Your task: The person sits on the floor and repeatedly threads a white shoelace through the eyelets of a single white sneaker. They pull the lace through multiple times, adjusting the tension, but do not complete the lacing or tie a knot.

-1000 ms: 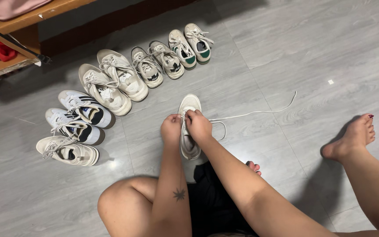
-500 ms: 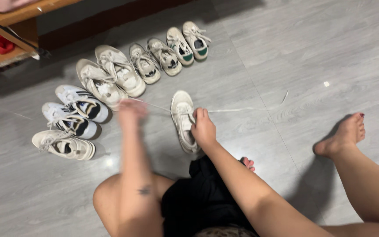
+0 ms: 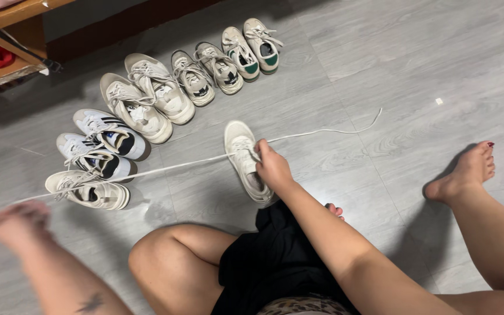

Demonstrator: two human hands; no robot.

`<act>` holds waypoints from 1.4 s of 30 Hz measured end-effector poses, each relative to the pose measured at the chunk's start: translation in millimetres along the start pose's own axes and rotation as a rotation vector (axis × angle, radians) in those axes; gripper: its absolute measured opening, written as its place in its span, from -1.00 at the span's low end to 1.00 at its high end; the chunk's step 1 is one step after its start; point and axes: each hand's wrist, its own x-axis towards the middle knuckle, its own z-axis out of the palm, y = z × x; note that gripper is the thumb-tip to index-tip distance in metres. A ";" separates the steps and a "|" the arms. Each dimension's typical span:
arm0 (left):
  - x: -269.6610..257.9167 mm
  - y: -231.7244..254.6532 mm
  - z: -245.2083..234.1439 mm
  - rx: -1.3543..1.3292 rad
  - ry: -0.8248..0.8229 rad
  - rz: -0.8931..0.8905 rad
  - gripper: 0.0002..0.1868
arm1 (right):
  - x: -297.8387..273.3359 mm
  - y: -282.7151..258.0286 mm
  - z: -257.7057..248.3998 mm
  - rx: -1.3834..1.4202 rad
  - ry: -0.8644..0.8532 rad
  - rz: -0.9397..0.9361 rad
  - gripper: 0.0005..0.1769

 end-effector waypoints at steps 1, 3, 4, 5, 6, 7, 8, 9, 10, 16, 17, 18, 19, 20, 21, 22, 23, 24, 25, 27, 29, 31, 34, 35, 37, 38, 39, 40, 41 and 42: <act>-14.5 -8.6 14.8 0.198 0.021 0.017 -0.71 | 2.5 0.5 -3.3 -0.011 -0.048 0.042 -0.57; -59.7 -30.4 55.6 0.705 0.037 0.438 -0.43 | 11.2 5.4 -7.5 0.036 -0.131 0.059 -0.51; -83.5 -37.5 83.6 0.520 -0.113 0.313 -0.37 | 17.7 10.1 -8.7 0.094 -0.166 0.033 -0.46; -106.7 -41.3 118.2 0.842 -0.198 0.476 -0.52 | 24.1 16.2 -9.2 0.153 -0.201 0.010 -0.39; -139.8 -49.1 151.6 0.994 -0.287 0.566 -0.47 | 30.4 22.9 -8.5 0.158 -0.155 -0.058 -0.43; -177.0 -56.6 180.2 0.914 -0.469 0.430 -0.57 | 37.1 30.3 -8.0 0.161 -0.110 -0.125 -0.47; -210.5 -59.4 205.7 0.980 -0.579 0.798 -0.26 | 42.6 37.3 -7.0 0.162 -0.065 -0.193 -0.49; -241.2 -59.6 227.1 0.921 -0.772 0.635 -0.29 | 46.7 42.3 -5.3 0.075 -0.113 -0.139 -0.47; -270.2 -58.3 250.5 0.931 -0.805 0.820 -0.24 | 49.2 45.9 -4.3 -0.012 -0.161 -0.084 -0.44; -308.8 -4.4 291.9 1.073 -1.150 0.325 -0.61 | 40.8 33.3 -36.0 -0.170 -0.414 0.261 -0.52; -299.0 13.4 293.4 0.957 -1.173 0.253 -0.61 | 37.2 24.8 -42.8 -0.132 -0.399 0.270 -0.54; -292.4 32.7 297.3 0.840 -1.192 0.182 -0.60 | 35.5 14.6 -47.7 -0.175 -0.396 0.081 -0.59; -288.4 54.0 303.2 0.830 -1.160 0.335 -0.57 | 32.4 2.2 -46.5 -0.213 -0.398 -0.105 -0.64; -285.7 79.1 310.6 0.817 -1.125 0.487 -0.54 | 30.6 -11.4 -41.3 -0.249 -0.398 -0.292 -0.68; -290.1 105.5 320.8 0.801 -1.143 0.497 -0.54 | 32.3 -27.0 -31.5 -0.273 -0.323 -0.477 -0.72; -301.9 130.7 330.9 0.784 -1.162 0.507 -0.55 | 34.6 -41.7 -20.2 -0.295 -0.246 -0.662 -0.75; -319.3 154.5 339.8 0.701 -1.205 0.526 -0.57 | 42.3 -53.4 -11.6 -0.387 -0.300 -0.627 -0.75; -339.8 174.9 344.7 0.617 -1.247 0.546 -0.59 | 53.6 -62.6 -3.7 -0.478 -0.353 -0.591 -0.74; -360.3 191.6 346.3 0.629 -1.264 0.618 -0.66 | 65.1 -65.9 0.8 -0.569 -0.405 -0.550 -0.72; -386.3 216.4 339.5 0.531 -1.270 0.784 -0.71 | 89.3 -58.9 0.9 -0.393 -0.306 -0.496 -0.63; -396.8 221.9 326.9 0.304 -1.243 0.961 -0.70 | 104.6 -46.9 2.4 -0.420 -0.301 -0.483 -0.58; -388.9 211.7 317.8 0.135 -1.272 0.959 -0.64 | 114.3 -35.3 0.9 -0.653 -0.380 -0.511 -0.59; -369.7 163.7 321.6 -0.053 -1.216 0.823 -0.59 | 114.2 -23.3 -2.1 -0.960 -0.536 -0.361 -0.70; -359.8 142.8 323.8 -0.100 -1.173 0.762 -0.59 | 115.4 -23.1 -3.9 -0.843 -0.592 -0.278 -0.71; -343.2 92.6 321.5 0.190 -0.854 0.604 -0.61 | 118.4 -21.4 -13.7 -0.607 -0.694 -0.112 -0.70; -332.1 68.0 319.3 0.436 -0.824 0.567 -0.57 | 119.7 -21.2 -17.7 -0.560 -0.700 -0.138 -0.73; -323.2 43.1 319.6 0.679 -0.789 0.522 -0.48 | 119.4 -19.2 -22.0 -0.511 -0.705 -0.159 -0.74; -317.7 18.4 322.5 0.606 -0.913 0.225 -0.43 | 119.2 -18.0 -24.5 -0.464 -0.710 -0.180 -0.72; -313.8 -6.6 323.0 0.524 -1.025 -0.081 -0.37 | 115.7 -16.0 -25.8 -0.507 -0.644 -0.241 -0.74; -309.6 -28.7 324.1 0.431 -1.122 -0.389 -0.31 | 110.8 -14.7 -25.8 -0.549 -0.577 -0.304 -0.76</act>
